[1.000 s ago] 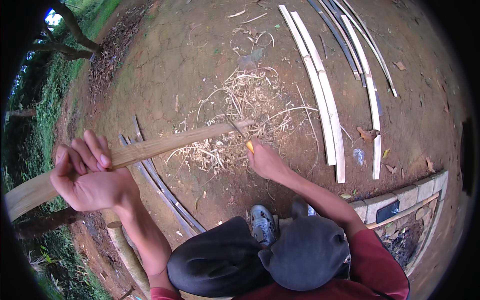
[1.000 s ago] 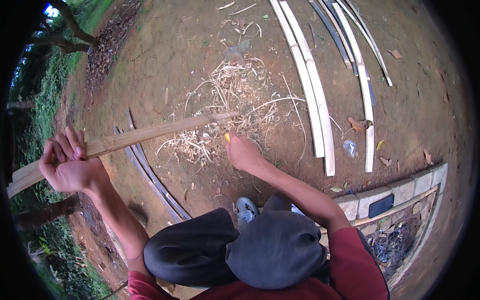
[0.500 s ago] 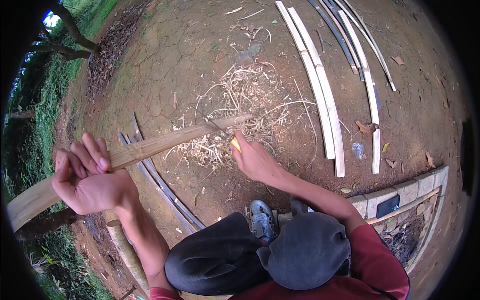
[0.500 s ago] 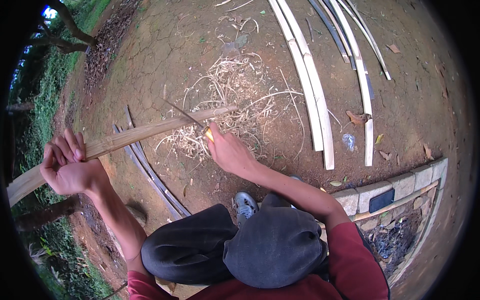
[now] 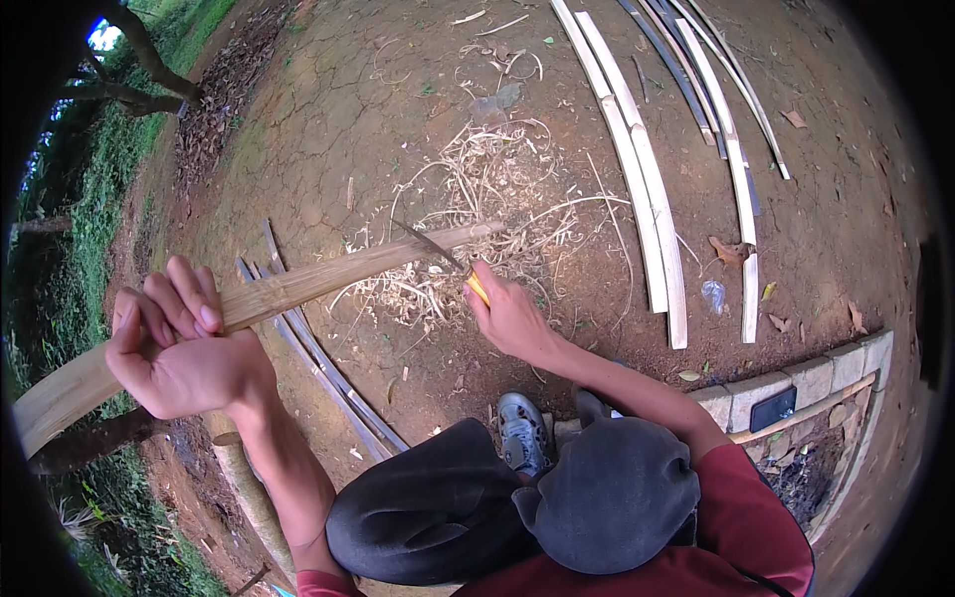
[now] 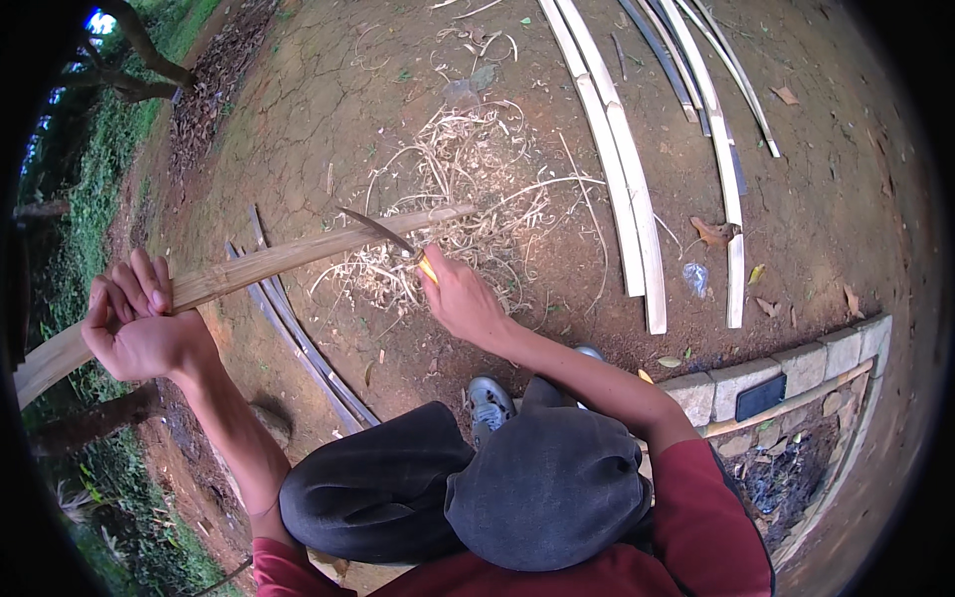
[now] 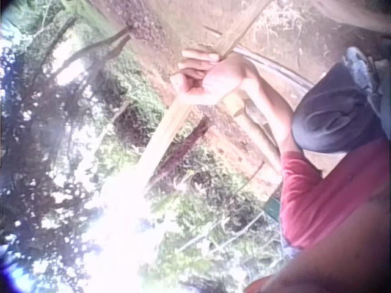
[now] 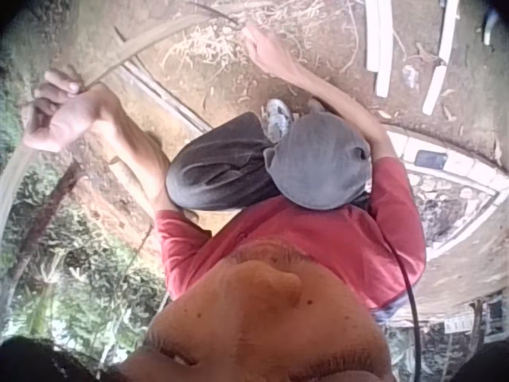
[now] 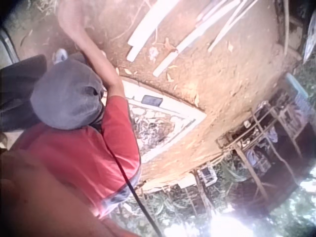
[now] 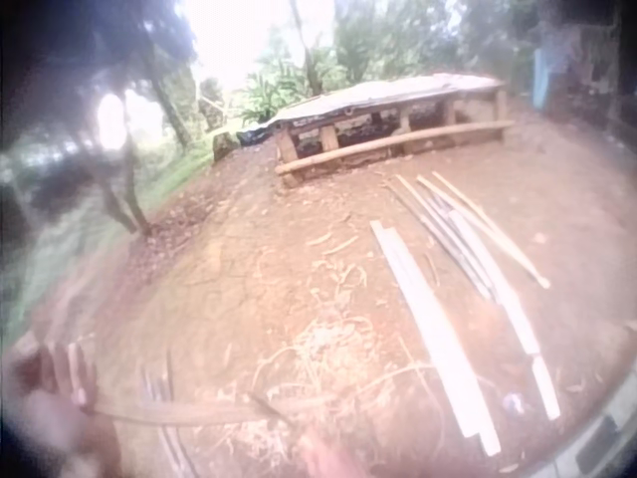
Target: The person uses a knife to shave down the surface of a bamboo strip, removing thin wood shavings to smooth the material.
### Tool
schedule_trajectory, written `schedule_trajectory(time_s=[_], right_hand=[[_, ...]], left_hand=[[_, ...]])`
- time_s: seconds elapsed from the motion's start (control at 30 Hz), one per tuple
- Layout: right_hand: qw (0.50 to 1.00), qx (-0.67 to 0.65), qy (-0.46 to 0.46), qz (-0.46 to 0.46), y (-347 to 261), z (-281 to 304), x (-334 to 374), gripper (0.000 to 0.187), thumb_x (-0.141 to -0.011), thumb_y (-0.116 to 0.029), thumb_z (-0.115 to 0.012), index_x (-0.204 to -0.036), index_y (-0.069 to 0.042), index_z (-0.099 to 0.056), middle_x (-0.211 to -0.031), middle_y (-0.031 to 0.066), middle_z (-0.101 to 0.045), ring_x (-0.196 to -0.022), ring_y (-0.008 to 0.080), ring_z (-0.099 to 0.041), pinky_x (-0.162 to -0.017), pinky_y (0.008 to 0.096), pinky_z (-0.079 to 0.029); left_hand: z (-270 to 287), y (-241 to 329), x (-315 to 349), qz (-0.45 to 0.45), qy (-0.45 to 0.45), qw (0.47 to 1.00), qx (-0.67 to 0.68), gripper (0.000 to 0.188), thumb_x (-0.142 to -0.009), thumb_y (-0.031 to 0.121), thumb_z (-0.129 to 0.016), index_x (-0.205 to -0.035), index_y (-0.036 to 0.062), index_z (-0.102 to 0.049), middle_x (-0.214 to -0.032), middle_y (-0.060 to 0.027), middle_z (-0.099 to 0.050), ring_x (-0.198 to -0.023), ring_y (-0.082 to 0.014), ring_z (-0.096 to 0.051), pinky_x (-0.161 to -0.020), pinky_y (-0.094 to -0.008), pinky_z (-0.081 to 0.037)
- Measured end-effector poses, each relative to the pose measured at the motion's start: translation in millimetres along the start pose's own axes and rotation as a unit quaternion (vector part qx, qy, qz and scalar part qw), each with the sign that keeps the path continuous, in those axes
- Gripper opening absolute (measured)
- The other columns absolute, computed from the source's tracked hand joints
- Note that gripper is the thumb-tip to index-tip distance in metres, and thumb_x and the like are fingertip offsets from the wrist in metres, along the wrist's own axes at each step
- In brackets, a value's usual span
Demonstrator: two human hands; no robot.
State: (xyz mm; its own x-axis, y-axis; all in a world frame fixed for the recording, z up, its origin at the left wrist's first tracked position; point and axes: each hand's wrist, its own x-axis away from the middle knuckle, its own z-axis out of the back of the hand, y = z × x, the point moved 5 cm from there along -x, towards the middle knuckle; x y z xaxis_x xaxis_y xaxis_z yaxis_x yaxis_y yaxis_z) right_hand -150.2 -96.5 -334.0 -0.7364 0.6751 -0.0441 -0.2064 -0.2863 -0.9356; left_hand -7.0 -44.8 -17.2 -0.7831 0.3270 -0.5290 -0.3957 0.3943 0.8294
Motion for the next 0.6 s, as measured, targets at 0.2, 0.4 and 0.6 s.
schedule_trajectory(time_s=[0.2,0.4,0.6], right_hand=[[0.995,0.031,-0.02,-0.093,64,2,-22,0.024,-0.095,-0.012,-0.05,-0.109,0.006,-0.044,-0.059,0.0236,-0.059,-0.054,0.039,-0.062,-0.048,0.0481,-0.047],[0.997,0.001,-0.05,-0.051,9,15,-1,0.025,-0.096,-0.016,-0.05,-0.104,0.007,-0.043,-0.058,0.0282,-0.057,-0.055,0.0467,-0.06,-0.049,0.0529,-0.046],[0.997,0.032,-0.057,-0.05,38,9,5,0.024,-0.095,-0.014,-0.051,-0.105,0.006,-0.042,-0.062,0.0248,-0.061,-0.057,0.0438,-0.062,-0.051,0.0527,-0.047]], left_hand=[[3,-8,-1,0.003,0.009,1.0,0.002,0.031,-0.085,0.021,-0.041,-0.06,0.0148,-0.023,-0.049,-0.0001,-0.022,-0.043,-0.0113,-0.023,-0.04,-0.0235,-0.019],[11,-14,-3,0.012,0.023,1.0,-0.01,0.03,-0.083,0.019,-0.041,-0.061,0.0148,-0.022,-0.051,-0.0007,-0.022,-0.045,-0.0124,-0.024,-0.041,-0.0242,-0.02],[3,-12,-1,0.009,0.01,1.0,-0.017,0.028,-0.084,0.019,-0.04,-0.062,0.0144,-0.023,-0.05,-0.0009,-0.022,-0.045,-0.0123,-0.024,-0.041,-0.0248,-0.02]])
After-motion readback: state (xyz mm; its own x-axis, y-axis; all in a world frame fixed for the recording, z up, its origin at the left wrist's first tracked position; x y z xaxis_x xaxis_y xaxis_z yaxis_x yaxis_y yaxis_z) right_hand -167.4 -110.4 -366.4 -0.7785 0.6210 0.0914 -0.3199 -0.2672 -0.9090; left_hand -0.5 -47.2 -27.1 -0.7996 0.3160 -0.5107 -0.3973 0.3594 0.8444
